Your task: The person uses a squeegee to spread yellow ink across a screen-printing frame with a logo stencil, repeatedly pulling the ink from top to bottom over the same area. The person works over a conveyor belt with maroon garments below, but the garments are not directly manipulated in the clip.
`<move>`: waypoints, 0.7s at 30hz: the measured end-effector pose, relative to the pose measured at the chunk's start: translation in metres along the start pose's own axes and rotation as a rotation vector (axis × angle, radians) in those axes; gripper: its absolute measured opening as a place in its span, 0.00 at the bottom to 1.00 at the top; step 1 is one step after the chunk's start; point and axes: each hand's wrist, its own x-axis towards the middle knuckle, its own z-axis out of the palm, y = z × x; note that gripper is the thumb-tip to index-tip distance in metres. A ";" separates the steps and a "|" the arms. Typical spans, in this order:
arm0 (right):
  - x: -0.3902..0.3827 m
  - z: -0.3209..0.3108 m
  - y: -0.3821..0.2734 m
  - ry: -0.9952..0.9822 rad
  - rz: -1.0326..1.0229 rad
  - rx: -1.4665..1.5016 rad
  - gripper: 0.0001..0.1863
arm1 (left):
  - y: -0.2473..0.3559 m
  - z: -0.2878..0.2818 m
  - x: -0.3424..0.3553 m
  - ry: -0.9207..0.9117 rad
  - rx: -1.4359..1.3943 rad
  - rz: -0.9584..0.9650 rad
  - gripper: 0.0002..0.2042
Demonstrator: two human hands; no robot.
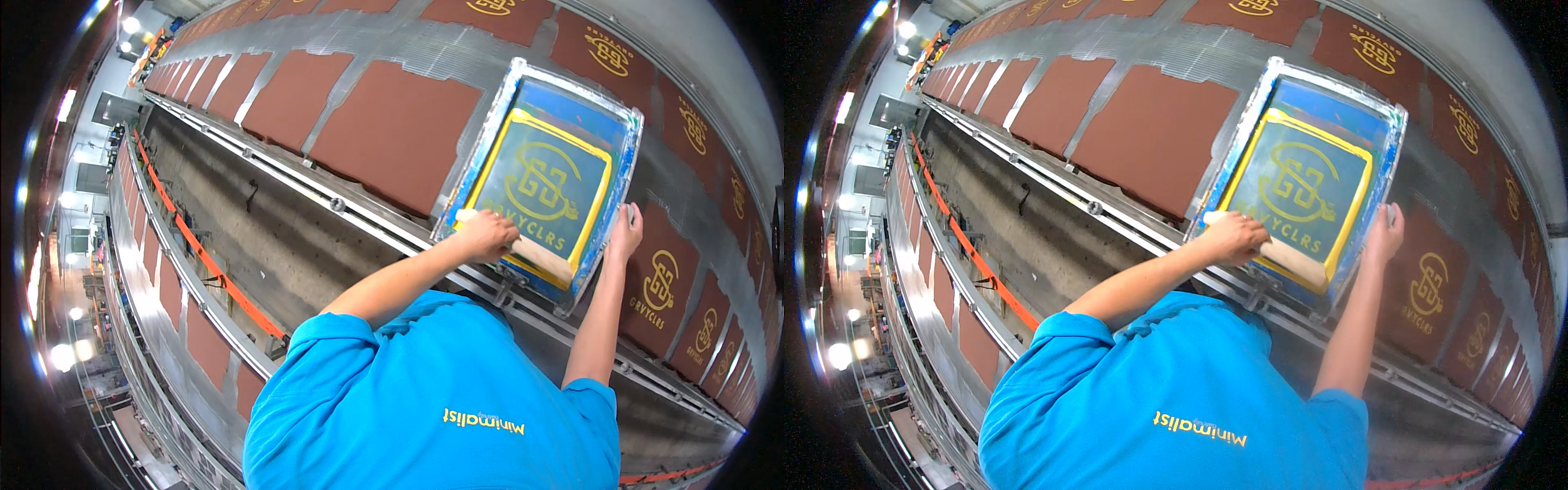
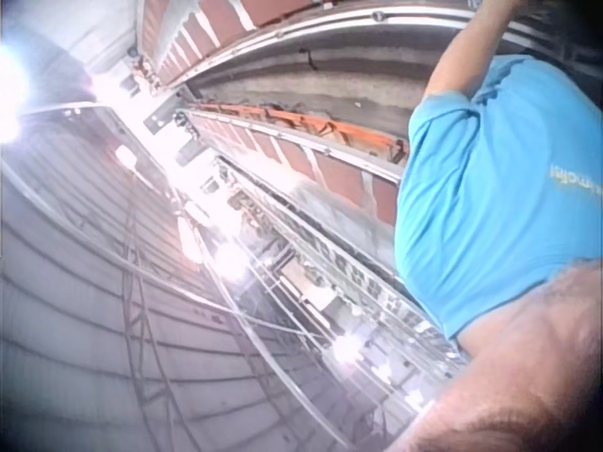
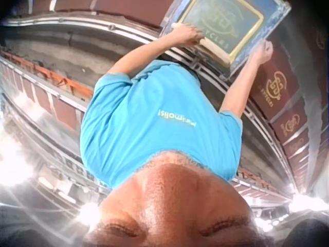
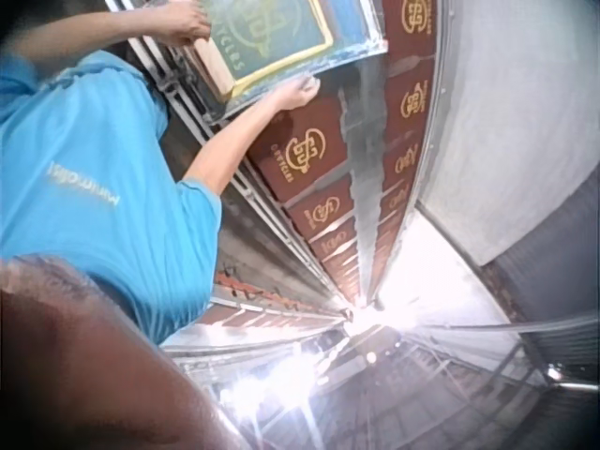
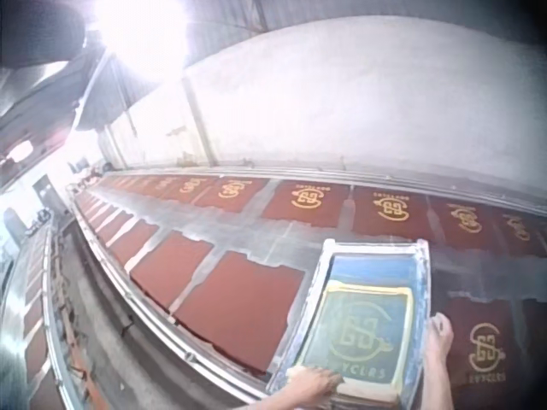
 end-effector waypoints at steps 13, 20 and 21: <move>-0.164 0.316 -0.038 -0.035 0.145 0.258 0.21 | -0.309 -0.165 -0.057 -0.245 0.163 -0.059 0.32; -0.170 0.325 -0.043 0.038 0.114 -0.140 0.21 | -0.328 -0.176 -0.052 -0.531 0.109 -0.113 0.37; -0.169 0.327 -0.046 0.038 0.091 -0.190 0.21 | -0.333 -0.173 -0.054 -0.543 0.089 -0.106 0.38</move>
